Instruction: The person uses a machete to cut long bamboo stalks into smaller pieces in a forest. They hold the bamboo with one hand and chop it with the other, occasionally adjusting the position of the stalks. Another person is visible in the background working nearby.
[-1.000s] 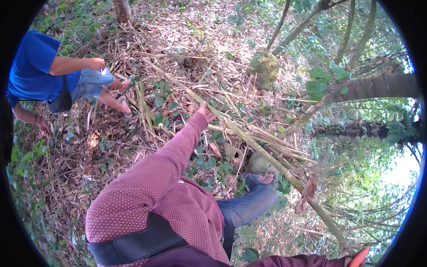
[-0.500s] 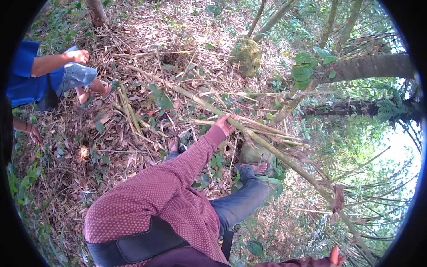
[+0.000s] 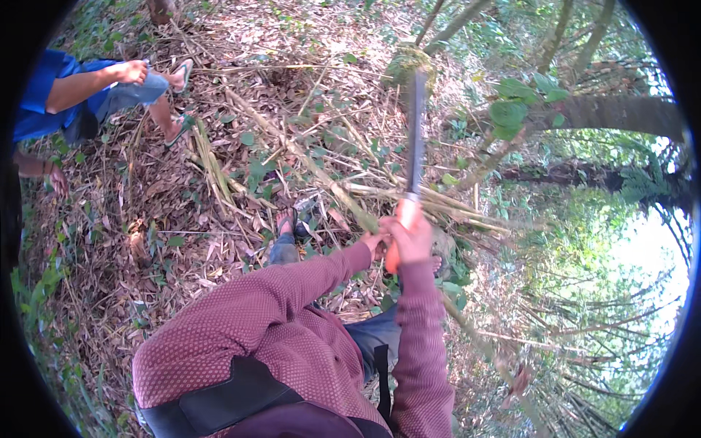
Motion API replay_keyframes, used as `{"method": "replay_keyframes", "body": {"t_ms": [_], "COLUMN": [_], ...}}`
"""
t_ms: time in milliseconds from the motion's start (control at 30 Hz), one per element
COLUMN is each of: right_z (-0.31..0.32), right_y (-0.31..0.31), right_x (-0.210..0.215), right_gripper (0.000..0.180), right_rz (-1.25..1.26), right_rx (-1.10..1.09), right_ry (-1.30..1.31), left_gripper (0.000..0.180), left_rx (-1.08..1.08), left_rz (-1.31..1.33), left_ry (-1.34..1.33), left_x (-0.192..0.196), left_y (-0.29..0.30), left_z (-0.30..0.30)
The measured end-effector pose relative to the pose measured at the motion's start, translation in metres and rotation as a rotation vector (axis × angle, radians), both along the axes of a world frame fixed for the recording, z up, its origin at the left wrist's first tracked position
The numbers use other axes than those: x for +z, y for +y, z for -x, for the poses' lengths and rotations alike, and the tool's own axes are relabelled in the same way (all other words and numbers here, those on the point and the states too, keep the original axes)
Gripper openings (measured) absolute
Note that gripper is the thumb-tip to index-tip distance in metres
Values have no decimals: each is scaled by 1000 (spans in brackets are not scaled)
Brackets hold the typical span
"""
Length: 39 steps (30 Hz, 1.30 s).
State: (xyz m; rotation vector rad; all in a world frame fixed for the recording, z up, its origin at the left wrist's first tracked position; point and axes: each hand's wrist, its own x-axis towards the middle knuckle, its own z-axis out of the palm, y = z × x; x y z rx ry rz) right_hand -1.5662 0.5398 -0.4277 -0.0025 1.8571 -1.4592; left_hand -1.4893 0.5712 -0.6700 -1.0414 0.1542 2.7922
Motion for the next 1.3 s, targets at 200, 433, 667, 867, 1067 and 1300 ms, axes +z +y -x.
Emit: {"method": "replay_keyframes", "body": {"t_ms": [200, 433, 667, 867, 1067, 1300], "right_z": [-15, -47, -48, -12, 37, 50], "right_y": [-53, -63, -34, 5, 80, 149], "right_x": [-142, -195, -231, -197, -56, 77], "right_gripper": [36, 43, 49, 47, 54, 51], "right_rz": [-485, -446, -379, -260, -282, -384], "right_rx": [598, 530, 514, 484, 497, 411], "right_ry": [82, -66, 14, 64, 293, 669], "left_gripper": [37, 36, 35, 34, 19, 34], "left_rx": [20, -63, -266, -762, -364, 549], "left_rz": [-74, -86, 28, 518, 1218, 1693], "left_ry": [-58, -62, 20, 469, 393, -358], "left_x": [-57, -57, -6, 68, 134, 190], "left_y": [46, 52, 21, -33, -195, -476], "left_z": [-41, -57, -54, -95, -160, -99]}}
